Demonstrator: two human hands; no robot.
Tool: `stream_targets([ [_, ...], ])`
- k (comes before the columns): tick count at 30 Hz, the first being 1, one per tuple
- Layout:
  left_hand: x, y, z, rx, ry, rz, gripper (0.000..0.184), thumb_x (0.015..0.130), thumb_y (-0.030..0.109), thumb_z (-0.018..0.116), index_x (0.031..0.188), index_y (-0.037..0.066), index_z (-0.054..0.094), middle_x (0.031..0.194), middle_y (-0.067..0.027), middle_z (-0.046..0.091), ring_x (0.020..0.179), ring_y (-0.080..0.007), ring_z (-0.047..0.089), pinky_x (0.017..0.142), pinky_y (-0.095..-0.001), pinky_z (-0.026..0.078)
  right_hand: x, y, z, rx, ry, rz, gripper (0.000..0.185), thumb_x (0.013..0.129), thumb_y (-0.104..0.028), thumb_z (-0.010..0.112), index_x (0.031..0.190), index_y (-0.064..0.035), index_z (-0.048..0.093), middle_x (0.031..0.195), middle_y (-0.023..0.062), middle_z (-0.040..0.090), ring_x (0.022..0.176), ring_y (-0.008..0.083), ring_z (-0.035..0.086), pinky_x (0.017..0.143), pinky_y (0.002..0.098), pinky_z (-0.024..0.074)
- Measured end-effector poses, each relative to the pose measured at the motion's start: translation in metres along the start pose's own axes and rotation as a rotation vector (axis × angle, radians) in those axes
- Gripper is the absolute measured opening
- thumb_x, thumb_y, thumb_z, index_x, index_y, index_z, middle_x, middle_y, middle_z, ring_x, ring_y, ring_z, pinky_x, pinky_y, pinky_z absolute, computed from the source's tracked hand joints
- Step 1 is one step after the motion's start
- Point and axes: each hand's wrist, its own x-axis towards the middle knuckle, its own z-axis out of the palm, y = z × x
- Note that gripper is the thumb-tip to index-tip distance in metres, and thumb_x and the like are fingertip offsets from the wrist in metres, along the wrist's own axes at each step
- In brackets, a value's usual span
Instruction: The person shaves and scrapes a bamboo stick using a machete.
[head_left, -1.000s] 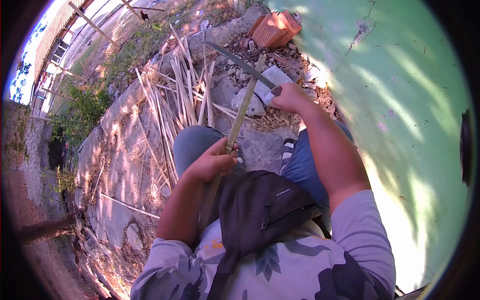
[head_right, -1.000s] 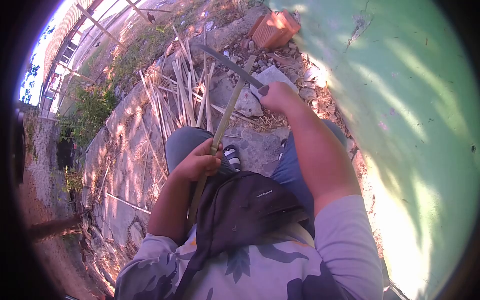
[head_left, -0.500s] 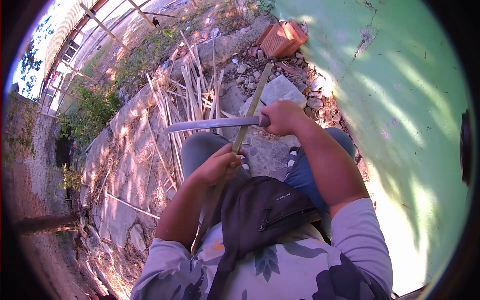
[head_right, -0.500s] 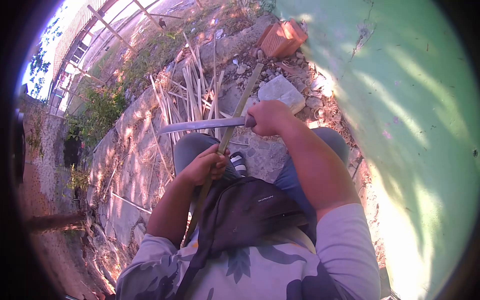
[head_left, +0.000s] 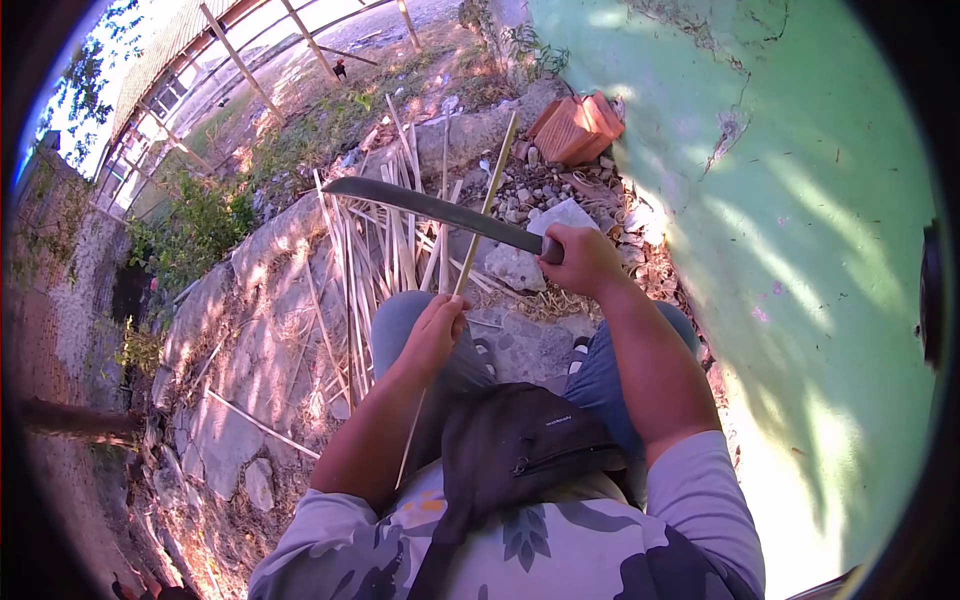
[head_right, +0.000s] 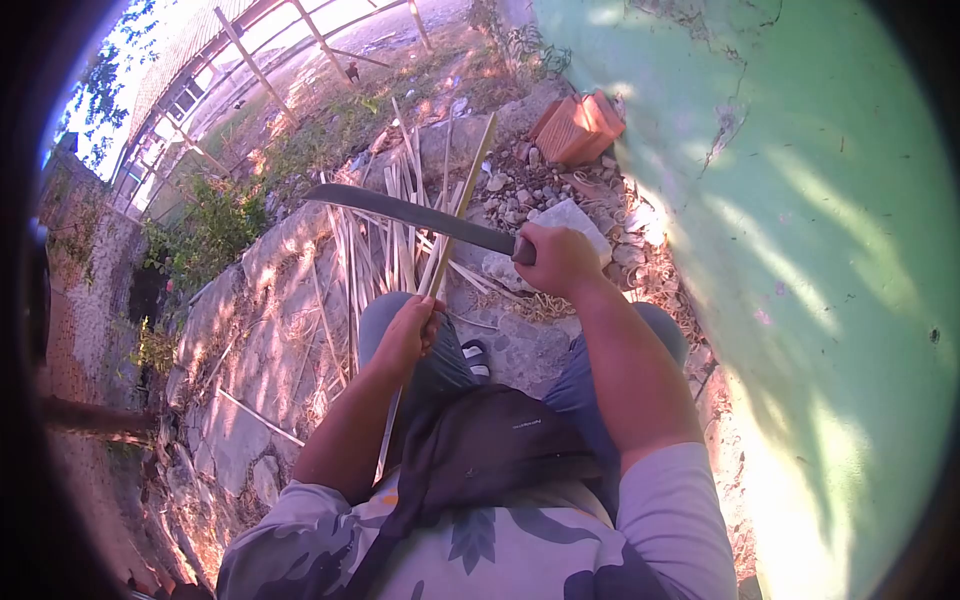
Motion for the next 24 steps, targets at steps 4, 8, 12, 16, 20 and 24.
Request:
stream_targets([
  [4, 0.000, -0.006, -0.005, -0.226, -0.122, -0.307, 0.028, 0.105, 0.033, 0.042, 0.104, 0.008, 0.056, 0.070, 0.0041, 0.041, 0.057, -0.0084, 0.037, 0.053, -0.0254, 0.031, -0.002, -0.005, 0.001, -0.129, -0.081, -0.100, 0.023, 0.072, -0.027, 0.077, 0.086, -0.0116, 0.066, 0.074, 0.0140, 0.067, 0.074, 0.0364, 0.068, 0.066, 0.0489, 0.0524],
  [8, 0.005, -0.010, -0.014, -0.274, -0.265, -0.292, 0.033, 0.107, 0.040, 0.037, 0.098, 0.011, 0.052, 0.069, 0.0042, 0.037, 0.057, -0.0084, 0.034, 0.052, -0.0248, 0.031, -0.004, -0.005, 0.007, -0.220, -0.178, -0.136, 0.022, 0.070, -0.028, 0.076, 0.083, -0.0139, 0.064, 0.073, 0.0132, 0.067, 0.075, 0.0364, 0.069, 0.068, 0.0504, 0.0527],
  [12, 0.007, -0.005, -0.015, -0.317, -0.262, -0.350, 0.036, 0.106, 0.043, 0.035, 0.096, 0.012, 0.051, 0.066, 0.0040, 0.035, 0.054, -0.0091, 0.035, 0.050, -0.0247, 0.031, -0.003, -0.005, 0.007, -0.194, -0.172, -0.134, 0.020, 0.071, -0.027, 0.074, 0.084, -0.0142, 0.065, 0.075, 0.0134, 0.068, 0.075, 0.0366, 0.069, 0.068, 0.0502, 0.0532],
  [16, 0.015, -0.014, -0.025, -0.382, -0.320, -0.366, 0.035, 0.105, 0.041, 0.036, 0.094, 0.012, 0.051, 0.064, 0.0037, 0.036, 0.053, -0.0101, 0.036, 0.050, -0.0261, 0.032, 0.002, -0.008, 0.005, -0.174, -0.178, -0.082, 0.018, 0.073, -0.026, 0.071, 0.086, -0.0143, 0.066, 0.077, 0.0136, 0.069, 0.076, 0.0369, 0.069, 0.070, 0.0503, 0.0542],
  [20, 0.020, -0.021, -0.028, -0.396, -0.338, -0.354, 0.032, 0.104, 0.039, 0.038, 0.093, 0.012, 0.051, 0.064, 0.0031, 0.037, 0.052, -0.0106, 0.037, 0.049, -0.0277, 0.033, 0.002, 0.000, 0.013, -0.119, -0.078, -0.124, 0.017, 0.073, -0.025, 0.073, 0.083, -0.0137, 0.065, 0.072, 0.0129, 0.067, 0.071, 0.0367, 0.068, 0.065, 0.0496, 0.0519],
  [24, 0.018, -0.025, -0.026, -0.358, -0.332, -0.323, 0.029, 0.104, 0.038, 0.041, 0.093, 0.013, 0.051, 0.066, 0.0023, 0.039, 0.052, -0.0109, 0.038, 0.049, -0.0279, 0.034, -0.002, -0.003, 0.012, -0.096, -0.049, -0.144, 0.017, 0.073, -0.025, 0.073, 0.082, -0.0133, 0.065, 0.071, 0.0124, 0.067, 0.071, 0.0367, 0.067, 0.065, 0.0493, 0.0519],
])
